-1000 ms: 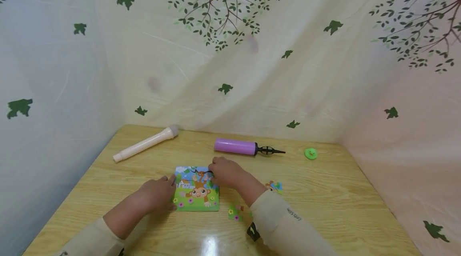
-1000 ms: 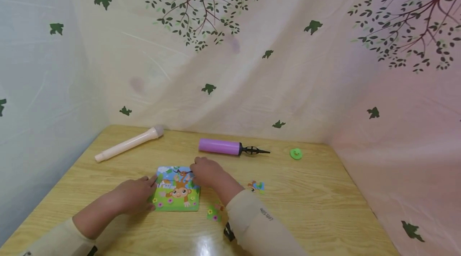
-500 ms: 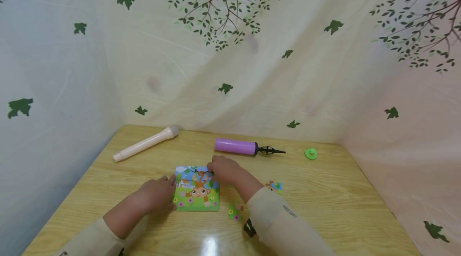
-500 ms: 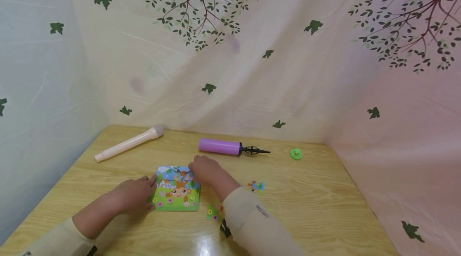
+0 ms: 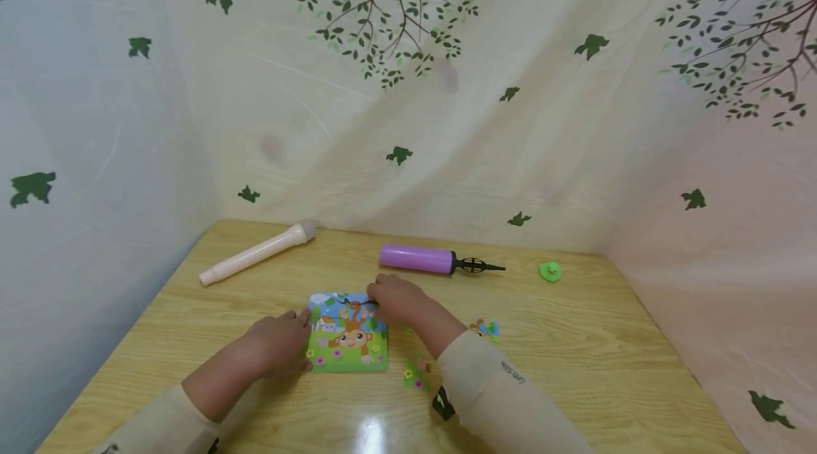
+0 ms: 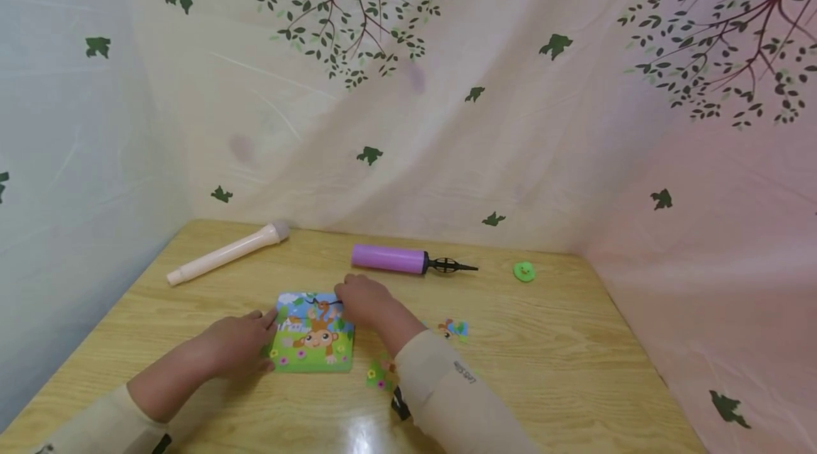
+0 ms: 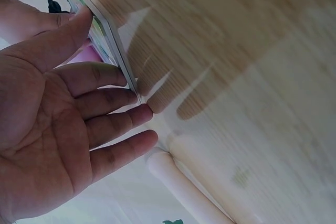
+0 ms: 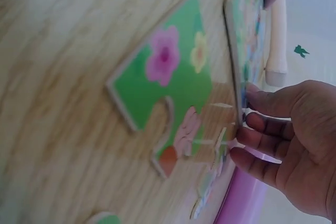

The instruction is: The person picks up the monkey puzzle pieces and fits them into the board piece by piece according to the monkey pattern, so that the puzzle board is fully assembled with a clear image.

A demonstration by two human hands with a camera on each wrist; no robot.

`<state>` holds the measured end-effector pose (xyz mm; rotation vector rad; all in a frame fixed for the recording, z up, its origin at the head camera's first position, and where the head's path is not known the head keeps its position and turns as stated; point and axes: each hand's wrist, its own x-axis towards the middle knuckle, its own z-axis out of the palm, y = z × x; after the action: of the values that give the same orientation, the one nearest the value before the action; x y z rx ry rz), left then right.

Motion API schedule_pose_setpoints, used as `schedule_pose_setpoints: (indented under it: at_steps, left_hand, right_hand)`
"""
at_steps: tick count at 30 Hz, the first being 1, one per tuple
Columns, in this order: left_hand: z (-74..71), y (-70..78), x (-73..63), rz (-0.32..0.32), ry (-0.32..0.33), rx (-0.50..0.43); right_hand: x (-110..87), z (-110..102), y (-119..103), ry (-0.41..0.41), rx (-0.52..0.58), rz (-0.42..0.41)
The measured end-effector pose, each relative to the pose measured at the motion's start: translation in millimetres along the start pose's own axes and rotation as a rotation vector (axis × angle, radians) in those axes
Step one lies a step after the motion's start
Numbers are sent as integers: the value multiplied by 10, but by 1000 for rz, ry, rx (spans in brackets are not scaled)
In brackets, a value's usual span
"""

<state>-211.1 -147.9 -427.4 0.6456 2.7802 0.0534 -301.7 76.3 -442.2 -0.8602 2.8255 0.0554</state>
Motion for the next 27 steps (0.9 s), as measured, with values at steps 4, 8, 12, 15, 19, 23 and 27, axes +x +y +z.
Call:
schedule_pose_setpoints:
  at_steps: [4,8,12,15,19,23,27]
  left_hand:
    - [16,-9,7,-5,5,5]
    - [10,-2,4,-5,11,-1]
    - [12,-2,3,-1,20,-6]
    - [13,2,8,3,24,-3]
    - [11,10,7,4,20,0]
    - [11,15,3,4,16,-1]
    - [16,14,9,4,19,-3]
  right_hand:
    - [12,19,12,13,29,4]
    - [-7,18,57,11,55,-33]
    - [-65,-4,153,10,109,-72]
    - [-144,-49,260,30,139,-71]
    - [-266,-118,427,52,160,-49]
    - [-394,-152,565,0,187,3]
    - [-510,-137,625,-89,191,71]
